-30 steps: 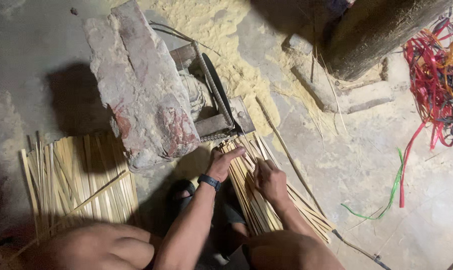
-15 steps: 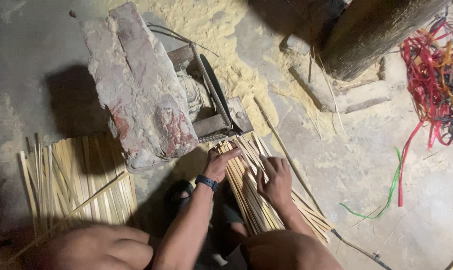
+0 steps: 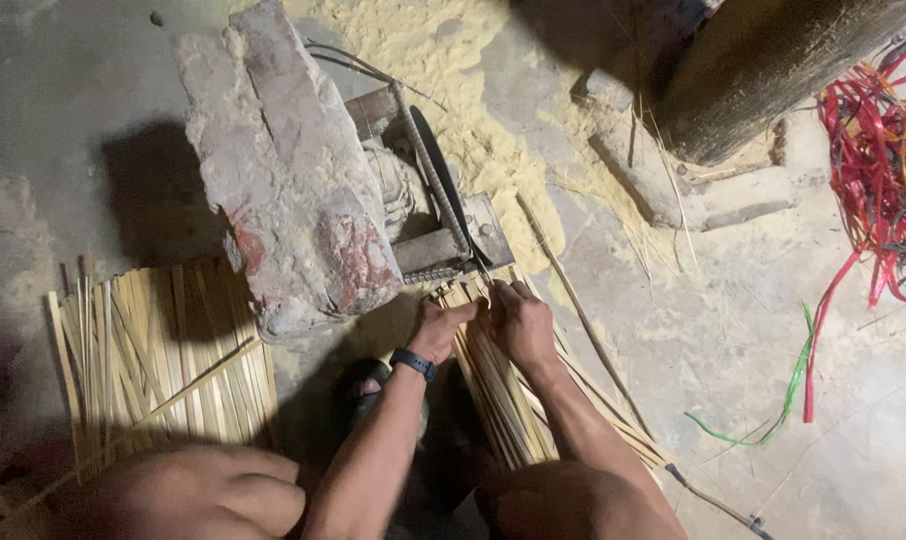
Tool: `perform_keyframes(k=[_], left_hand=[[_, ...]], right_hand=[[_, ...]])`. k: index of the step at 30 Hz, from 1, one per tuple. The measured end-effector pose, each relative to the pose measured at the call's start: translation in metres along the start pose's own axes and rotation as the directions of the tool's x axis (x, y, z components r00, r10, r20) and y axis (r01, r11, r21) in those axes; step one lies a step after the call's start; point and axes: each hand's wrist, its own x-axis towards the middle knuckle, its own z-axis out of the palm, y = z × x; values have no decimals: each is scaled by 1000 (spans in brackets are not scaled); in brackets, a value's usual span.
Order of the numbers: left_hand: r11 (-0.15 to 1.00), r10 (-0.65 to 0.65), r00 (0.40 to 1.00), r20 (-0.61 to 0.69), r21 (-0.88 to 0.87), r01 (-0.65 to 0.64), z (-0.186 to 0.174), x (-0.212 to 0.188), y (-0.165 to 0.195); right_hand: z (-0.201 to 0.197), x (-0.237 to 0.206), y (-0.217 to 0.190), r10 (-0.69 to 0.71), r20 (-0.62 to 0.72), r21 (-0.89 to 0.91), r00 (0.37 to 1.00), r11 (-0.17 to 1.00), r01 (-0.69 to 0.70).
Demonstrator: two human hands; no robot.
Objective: The person sits on the floor and pulls bamboo strips by hand through a fixed blade splitter weighted with a large stone, drawing each strip through to slice it into thinner slats. The finished slats are laid onto a growing pile beside the splitter, and the person repeats the pulling motion strip after strip.
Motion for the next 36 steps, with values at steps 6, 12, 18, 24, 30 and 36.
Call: perform_keyframes(k=[6,12,18,24,30,36], left_hand=[[999,-28,998,61,-39,30,9,-9,10],[1000,-21,995,97,-20,23,13,-13,13],[990,87,996,-6,-113,-87,6,-10,5],[997,-79,997,-15,22,79,5,-5,5],[995,-17,998,60,-94,22,17,-15,16],[974,144,982,123,-192,-119,13,-11,9]], right_hand=[[-36,-49,3,-205,-100,-220,974,959,180],[-26,-65,6,136,72,76,988,987,-141],[1,-6,1,18,-74,-24,997,1000,-20],[-6,-3,-4,-14,-51,-24,999,1000,13],[-35,-75,9,-116,-45,-221,992,970,104],[-14,-46,21,148,79,-42,986,989,-145]])
